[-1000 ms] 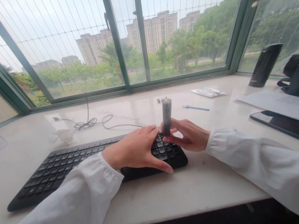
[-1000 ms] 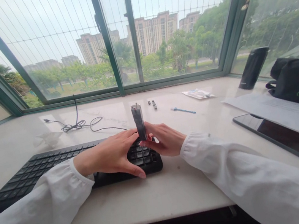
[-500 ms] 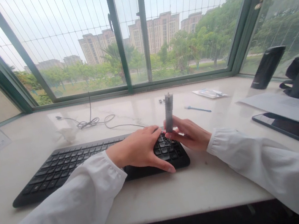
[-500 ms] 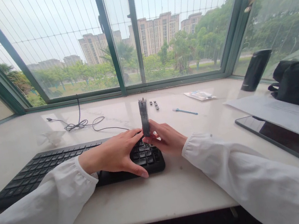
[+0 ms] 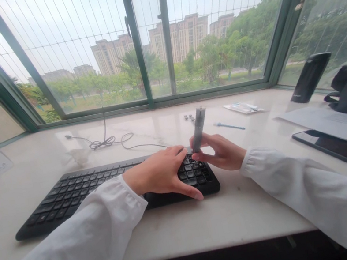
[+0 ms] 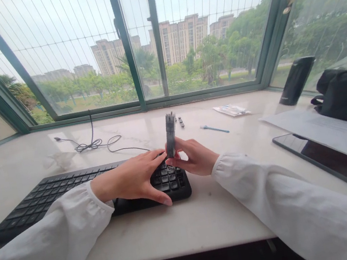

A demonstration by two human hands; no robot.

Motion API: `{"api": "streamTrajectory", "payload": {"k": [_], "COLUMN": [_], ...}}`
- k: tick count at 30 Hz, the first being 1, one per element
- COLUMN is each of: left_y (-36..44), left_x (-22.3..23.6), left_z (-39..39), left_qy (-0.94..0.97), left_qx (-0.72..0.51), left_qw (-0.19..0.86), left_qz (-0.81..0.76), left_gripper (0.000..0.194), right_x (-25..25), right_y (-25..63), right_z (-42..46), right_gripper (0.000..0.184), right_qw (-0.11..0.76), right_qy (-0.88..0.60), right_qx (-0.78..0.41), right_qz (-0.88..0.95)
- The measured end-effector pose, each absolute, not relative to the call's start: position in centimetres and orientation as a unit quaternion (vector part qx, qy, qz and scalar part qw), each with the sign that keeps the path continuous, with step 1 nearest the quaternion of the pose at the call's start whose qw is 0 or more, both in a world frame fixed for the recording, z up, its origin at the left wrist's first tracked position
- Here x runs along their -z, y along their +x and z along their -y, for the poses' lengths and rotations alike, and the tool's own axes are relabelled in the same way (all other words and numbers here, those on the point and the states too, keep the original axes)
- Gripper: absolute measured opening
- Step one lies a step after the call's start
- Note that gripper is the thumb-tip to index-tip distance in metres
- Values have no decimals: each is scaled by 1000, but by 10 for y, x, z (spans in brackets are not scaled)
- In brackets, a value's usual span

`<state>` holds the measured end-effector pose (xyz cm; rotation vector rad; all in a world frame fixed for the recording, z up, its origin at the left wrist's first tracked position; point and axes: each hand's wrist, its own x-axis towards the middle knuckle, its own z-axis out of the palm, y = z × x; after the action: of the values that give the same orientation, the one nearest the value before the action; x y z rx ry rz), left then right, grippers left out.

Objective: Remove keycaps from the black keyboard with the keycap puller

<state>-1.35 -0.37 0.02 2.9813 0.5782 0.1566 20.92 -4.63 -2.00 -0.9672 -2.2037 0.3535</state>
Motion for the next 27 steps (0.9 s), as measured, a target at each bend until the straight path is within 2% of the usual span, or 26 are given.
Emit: {"api": "streamTrajectory", "payload": {"k": [8,13,27], "left_y": [-13,-13,-13], "left_x": [0,1,2], "left_z": [3,4,3], "left_qy": [979,979,977], "left_qx": [-56,-49,-37], "left_qw": [51,40,27], "left_qz": [-189,-194,-210], "left_gripper": [107,106,108], "right_x": [16,16,0], "right_y": [208,207,204], "right_z": [46,46,56], "right_gripper": [21,26,39], "right_qw": [330,356,349], "right_qy": [-383,-384,-437], "right_qx": [-131,-220,-400], "right_qz": [853,823,726]}}
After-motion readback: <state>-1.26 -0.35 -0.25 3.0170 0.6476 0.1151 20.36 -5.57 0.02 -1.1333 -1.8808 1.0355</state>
